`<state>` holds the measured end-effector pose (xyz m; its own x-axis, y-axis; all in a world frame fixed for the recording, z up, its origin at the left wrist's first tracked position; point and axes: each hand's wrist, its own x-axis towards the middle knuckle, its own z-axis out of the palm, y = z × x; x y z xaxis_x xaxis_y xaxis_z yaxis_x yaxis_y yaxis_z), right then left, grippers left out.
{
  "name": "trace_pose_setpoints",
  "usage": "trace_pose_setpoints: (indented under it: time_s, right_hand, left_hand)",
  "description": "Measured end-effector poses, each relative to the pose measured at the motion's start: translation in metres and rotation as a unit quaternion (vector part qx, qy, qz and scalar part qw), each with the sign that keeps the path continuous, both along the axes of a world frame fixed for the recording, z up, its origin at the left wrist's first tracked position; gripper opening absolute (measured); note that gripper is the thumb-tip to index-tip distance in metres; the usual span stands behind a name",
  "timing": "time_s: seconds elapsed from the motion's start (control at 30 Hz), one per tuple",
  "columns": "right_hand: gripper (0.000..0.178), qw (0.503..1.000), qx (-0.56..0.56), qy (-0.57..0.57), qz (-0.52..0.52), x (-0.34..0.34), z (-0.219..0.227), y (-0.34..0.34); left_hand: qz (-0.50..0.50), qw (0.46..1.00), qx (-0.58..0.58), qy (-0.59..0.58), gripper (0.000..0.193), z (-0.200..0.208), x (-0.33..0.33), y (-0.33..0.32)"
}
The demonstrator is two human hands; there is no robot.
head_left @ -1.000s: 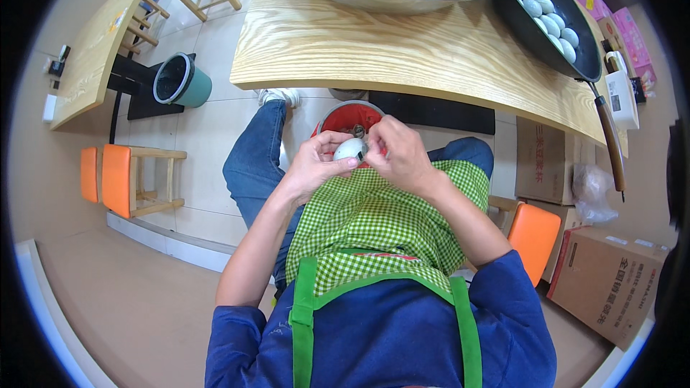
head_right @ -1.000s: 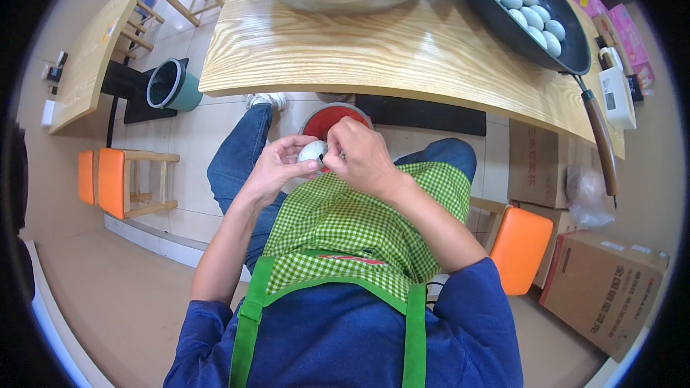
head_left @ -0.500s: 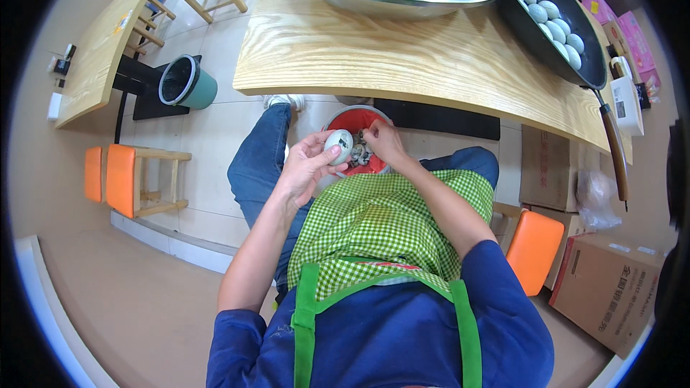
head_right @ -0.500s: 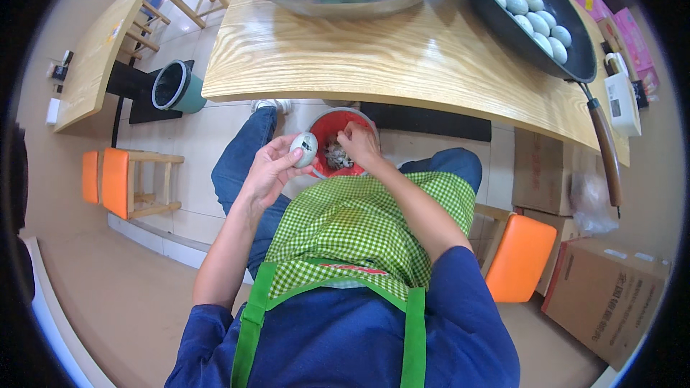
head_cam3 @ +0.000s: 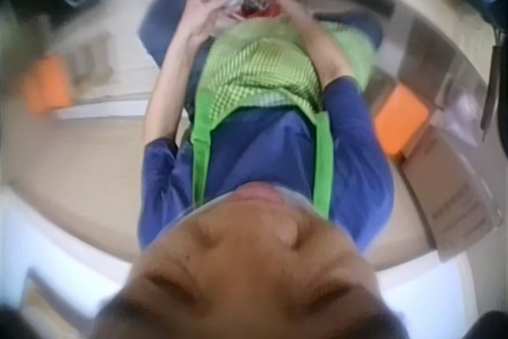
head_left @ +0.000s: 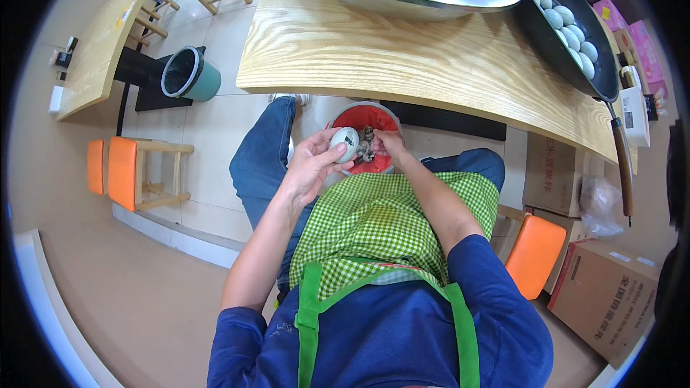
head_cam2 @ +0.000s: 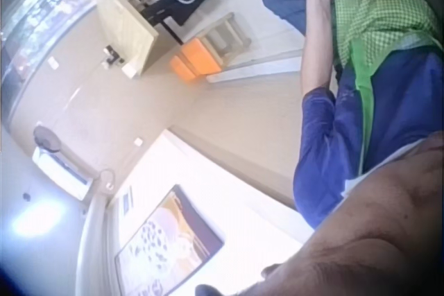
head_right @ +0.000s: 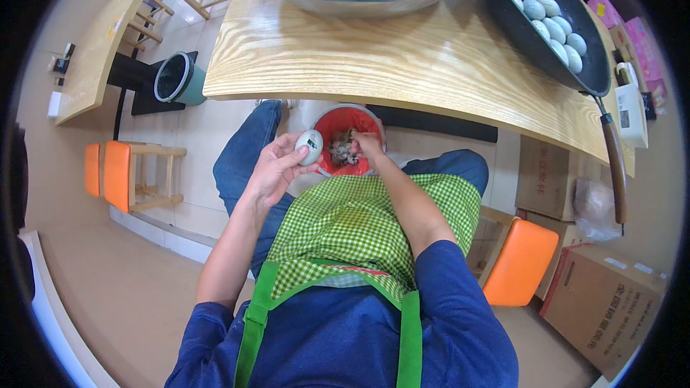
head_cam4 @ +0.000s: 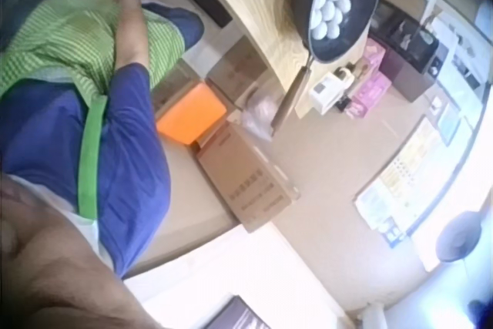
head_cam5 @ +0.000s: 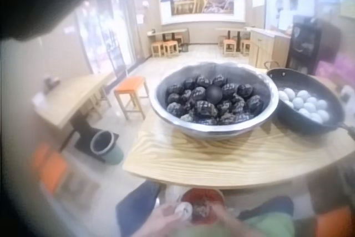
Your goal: The person peels dark-colored eggs by hand, removing the shell and placing the peeled eggs into a pan. The person also handles light-colored eggs, peeling them and placing them into a red bucket.
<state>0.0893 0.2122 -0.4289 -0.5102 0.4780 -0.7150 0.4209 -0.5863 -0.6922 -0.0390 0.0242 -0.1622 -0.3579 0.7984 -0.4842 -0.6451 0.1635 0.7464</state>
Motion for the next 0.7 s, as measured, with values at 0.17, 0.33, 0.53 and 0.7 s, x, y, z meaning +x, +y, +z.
trace_pose_setpoints:
  time_s: [0.17, 0.33, 0.53, 0.7]
  right_hand:
    - [0.025, 0.999, -0.038, -0.038, -0.005, 0.004, 0.0, -0.001]
    - [0.033, 0.992, 0.108, -0.065, 0.025, -0.004, 0.02, -0.015]
    - [0.042, 0.82, 0.509, -0.014, 0.262, -0.003, 0.072, 0.001]
    - [0.036, 0.949, 0.147, 0.246, 0.129, 0.027, 0.252, -0.03]
  left_hand:
    - [0.002, 1.0, -0.004, 0.0, 0.042, -0.003, 0.0, -0.001]
    - [0.0, 1.0, -0.007, 0.005, 0.045, -0.004, 0.0, -0.002]
    - [-0.021, 1.0, -0.004, 0.022, 0.048, 0.003, 0.002, -0.001]
    - [-0.038, 0.998, -0.004, 0.051, 0.05, 0.012, 0.008, -0.003]
